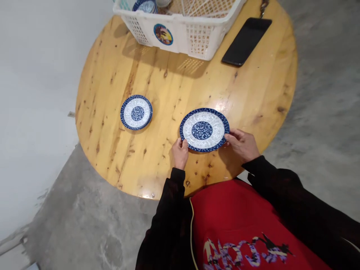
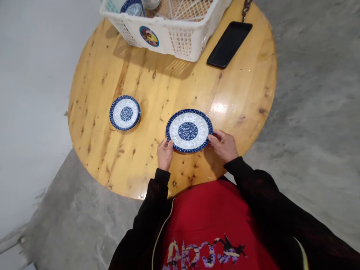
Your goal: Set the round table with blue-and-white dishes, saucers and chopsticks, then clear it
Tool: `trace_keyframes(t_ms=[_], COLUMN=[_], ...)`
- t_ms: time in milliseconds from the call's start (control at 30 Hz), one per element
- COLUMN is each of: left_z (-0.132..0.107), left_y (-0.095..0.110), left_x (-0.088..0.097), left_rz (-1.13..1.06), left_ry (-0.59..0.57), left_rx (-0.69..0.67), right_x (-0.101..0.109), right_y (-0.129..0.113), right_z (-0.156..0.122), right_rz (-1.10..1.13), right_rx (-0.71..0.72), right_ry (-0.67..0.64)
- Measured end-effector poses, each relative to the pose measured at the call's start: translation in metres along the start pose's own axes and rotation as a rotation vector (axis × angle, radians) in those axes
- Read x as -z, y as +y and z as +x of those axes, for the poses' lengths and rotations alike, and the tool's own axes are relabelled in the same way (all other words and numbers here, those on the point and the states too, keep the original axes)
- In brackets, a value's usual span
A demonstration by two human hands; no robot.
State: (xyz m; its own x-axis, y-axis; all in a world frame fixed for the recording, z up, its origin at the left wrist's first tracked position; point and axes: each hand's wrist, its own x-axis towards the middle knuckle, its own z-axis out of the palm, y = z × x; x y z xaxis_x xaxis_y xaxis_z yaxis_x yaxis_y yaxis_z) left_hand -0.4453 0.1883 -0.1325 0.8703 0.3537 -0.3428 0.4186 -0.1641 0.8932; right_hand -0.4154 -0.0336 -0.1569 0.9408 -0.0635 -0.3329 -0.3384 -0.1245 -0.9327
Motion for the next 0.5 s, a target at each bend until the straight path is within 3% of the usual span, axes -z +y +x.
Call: trace_keyframes(t_ms=[300, 500], left_z=[-0.0054, -0.0049], left_y=[0.0066, 0.0085], left_x=[-0.0012, 0.0006], left_rz=[-0.027, 0.016], left_ry=[0.024, 0.028], left_rx=[-0.015, 0.008], right_x=[0.0027, 0.0004], right_y=[-0.0024, -0.0038], right_z=[0.0017, 0.0021], right_rz=[-0.079, -0.007], right_rx=[0.001, -0.036], right_ry=[-0.020, -0.030])
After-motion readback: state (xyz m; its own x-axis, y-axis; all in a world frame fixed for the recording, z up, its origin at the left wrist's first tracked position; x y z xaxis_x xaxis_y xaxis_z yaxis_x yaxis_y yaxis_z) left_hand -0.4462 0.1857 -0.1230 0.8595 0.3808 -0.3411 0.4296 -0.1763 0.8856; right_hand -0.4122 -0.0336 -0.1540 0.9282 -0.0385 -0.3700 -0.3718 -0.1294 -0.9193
